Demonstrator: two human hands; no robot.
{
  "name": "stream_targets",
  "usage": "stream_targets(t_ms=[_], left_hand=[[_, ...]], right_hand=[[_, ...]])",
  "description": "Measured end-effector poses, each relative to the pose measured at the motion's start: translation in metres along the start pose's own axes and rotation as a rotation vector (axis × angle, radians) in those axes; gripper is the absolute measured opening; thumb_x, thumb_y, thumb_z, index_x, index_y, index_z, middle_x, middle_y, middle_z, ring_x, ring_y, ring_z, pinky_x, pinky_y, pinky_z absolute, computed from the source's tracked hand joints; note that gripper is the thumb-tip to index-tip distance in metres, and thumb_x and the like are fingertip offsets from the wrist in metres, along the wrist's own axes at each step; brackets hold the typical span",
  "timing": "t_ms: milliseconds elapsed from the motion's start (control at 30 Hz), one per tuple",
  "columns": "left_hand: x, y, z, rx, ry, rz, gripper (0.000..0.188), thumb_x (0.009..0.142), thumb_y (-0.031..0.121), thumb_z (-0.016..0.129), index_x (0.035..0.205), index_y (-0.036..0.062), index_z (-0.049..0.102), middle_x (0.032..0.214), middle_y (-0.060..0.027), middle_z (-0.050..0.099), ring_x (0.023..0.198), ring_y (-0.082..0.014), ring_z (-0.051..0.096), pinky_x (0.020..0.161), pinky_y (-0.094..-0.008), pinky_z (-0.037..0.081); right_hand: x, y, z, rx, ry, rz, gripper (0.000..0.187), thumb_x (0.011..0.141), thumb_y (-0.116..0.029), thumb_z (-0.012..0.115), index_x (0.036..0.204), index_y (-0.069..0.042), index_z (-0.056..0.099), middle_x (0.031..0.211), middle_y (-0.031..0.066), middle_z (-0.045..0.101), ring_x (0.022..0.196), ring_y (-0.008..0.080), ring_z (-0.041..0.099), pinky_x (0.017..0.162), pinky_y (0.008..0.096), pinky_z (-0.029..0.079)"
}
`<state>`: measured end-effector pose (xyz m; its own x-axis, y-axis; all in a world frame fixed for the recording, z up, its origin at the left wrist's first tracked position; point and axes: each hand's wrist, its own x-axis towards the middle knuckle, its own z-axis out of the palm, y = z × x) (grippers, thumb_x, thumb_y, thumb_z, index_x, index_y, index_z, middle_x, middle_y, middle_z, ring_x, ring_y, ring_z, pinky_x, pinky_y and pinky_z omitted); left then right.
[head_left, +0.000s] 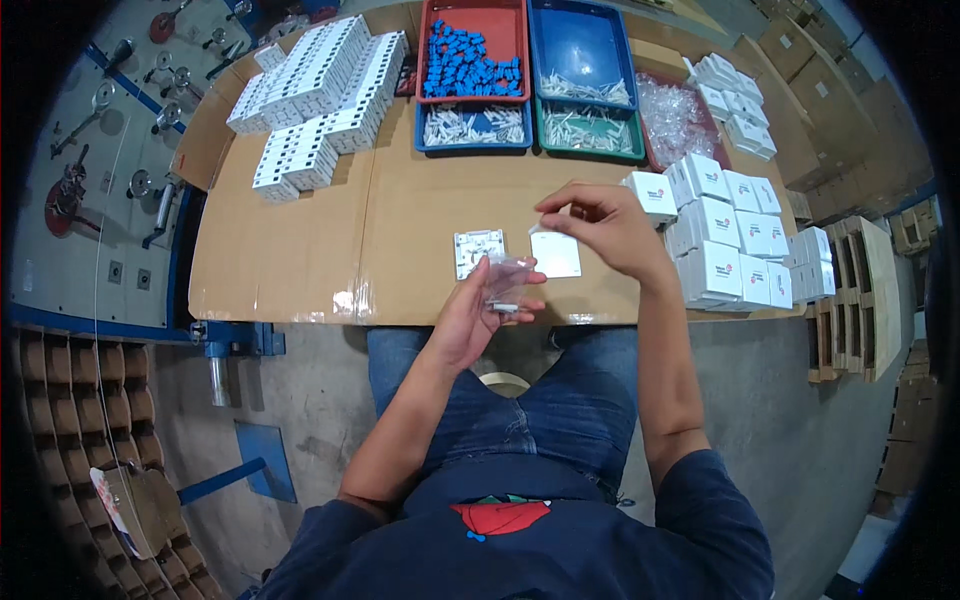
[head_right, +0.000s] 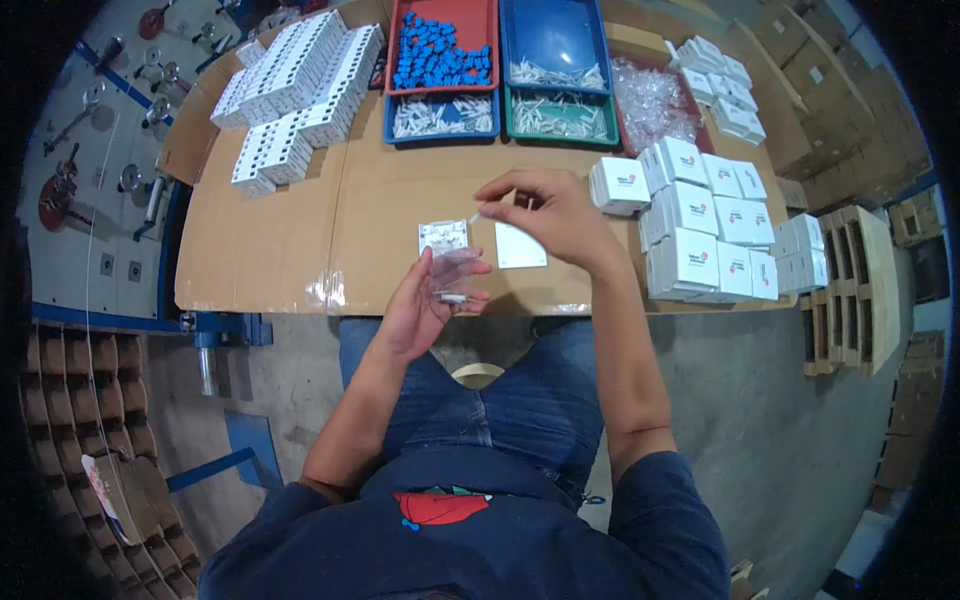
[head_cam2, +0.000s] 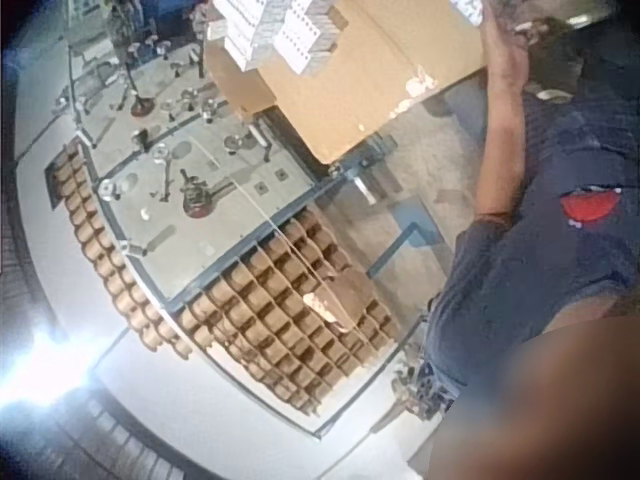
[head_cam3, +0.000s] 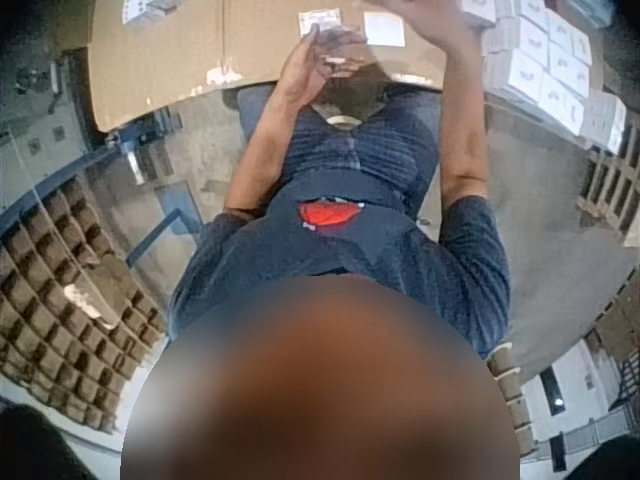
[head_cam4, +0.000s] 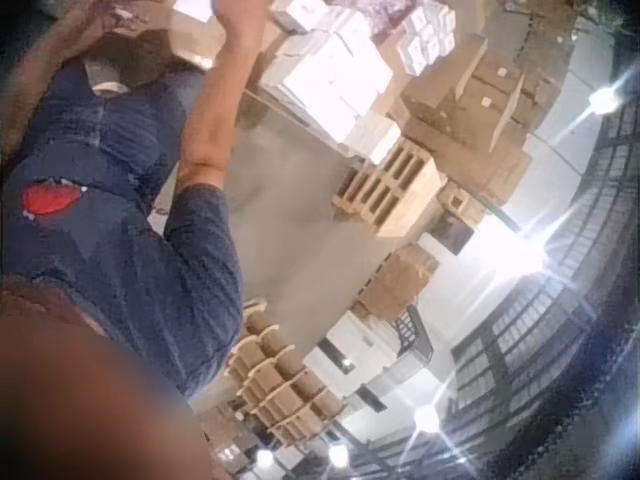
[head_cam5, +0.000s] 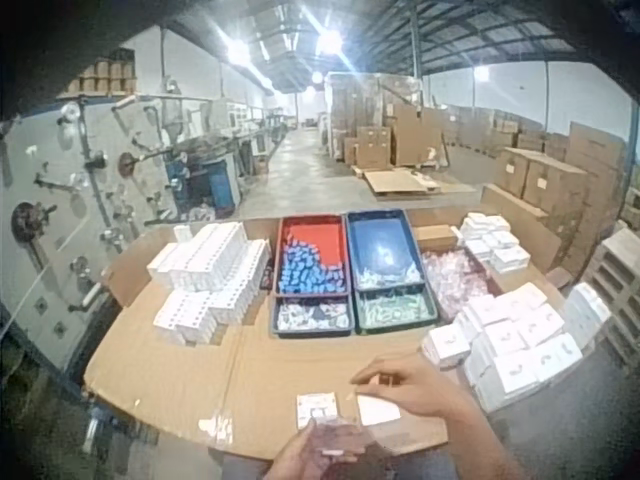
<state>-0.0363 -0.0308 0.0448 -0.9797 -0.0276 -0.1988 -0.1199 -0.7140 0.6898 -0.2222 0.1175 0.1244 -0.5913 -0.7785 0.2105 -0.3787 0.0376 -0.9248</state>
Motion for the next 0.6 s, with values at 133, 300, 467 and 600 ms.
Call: stream_targets(t_ms=[133, 300, 467, 600], left_hand=[[-0.003, 0.002, 0.010, 0.044, 0.011, 0.005, 0.063, 0.112, 0.052, 0.028, 0.142, 0.0033, 0.055, 0.131, -0.0161, 0.067, 0.107, -0.0258, 0.070, 0.088, -0.0360, 0.056], [-0.001, -0.003, 0.012, -0.071, -0.045, 0.022, 0.061, 0.112, 0.052, 0.027, 0.140, 0.0042, 0.054, 0.128, -0.0160, 0.067, 0.111, -0.0330, 0.071, 0.090, -0.0415, 0.058], [-0.001, -0.003, 0.012, -0.266, -0.170, 0.005, 0.063, 0.111, 0.055, 0.027, 0.141, 0.0056, 0.053, 0.127, -0.0152, 0.068, 0.109, -0.0349, 0.071, 0.091, -0.0452, 0.059], [0.002, -0.004, 0.017, -0.209, -0.143, 0.028, 0.067, 0.109, 0.060, 0.028, 0.141, 0.0076, 0.052, 0.129, -0.0153, 0.067, 0.104, -0.0345, 0.072, 0.091, -0.0472, 0.059]], right_hand=[[-0.012, -0.020, 0.019, -0.081, -0.080, 0.005, 0.009, 0.088, -0.009, 0.079, 0.093, -0.002, 0.076, 0.076, -0.0041, 0.067, 0.065, 0.0008, 0.050, 0.057, 0.0203, 0.039], [-0.023, -0.020, 0.030, -0.002, -0.136, -0.112, 0.017, 0.090, -0.016, 0.077, 0.097, -0.001, 0.074, 0.095, 0.0056, 0.067, 0.082, 0.0148, 0.060, 0.073, 0.0292, 0.048], [-0.025, -0.032, 0.024, -0.098, -0.241, -0.223, 0.011, 0.090, -0.009, 0.075, 0.095, 0.000, 0.071, 0.106, 0.0056, 0.061, 0.092, 0.0129, 0.058, 0.074, 0.0260, 0.047], [-0.022, -0.032, 0.024, -0.158, -0.244, -0.180, 0.012, 0.089, -0.009, 0.075, 0.094, 0.000, 0.069, 0.106, 0.0054, 0.062, 0.090, 0.0145, 0.059, 0.074, 0.0280, 0.047]])
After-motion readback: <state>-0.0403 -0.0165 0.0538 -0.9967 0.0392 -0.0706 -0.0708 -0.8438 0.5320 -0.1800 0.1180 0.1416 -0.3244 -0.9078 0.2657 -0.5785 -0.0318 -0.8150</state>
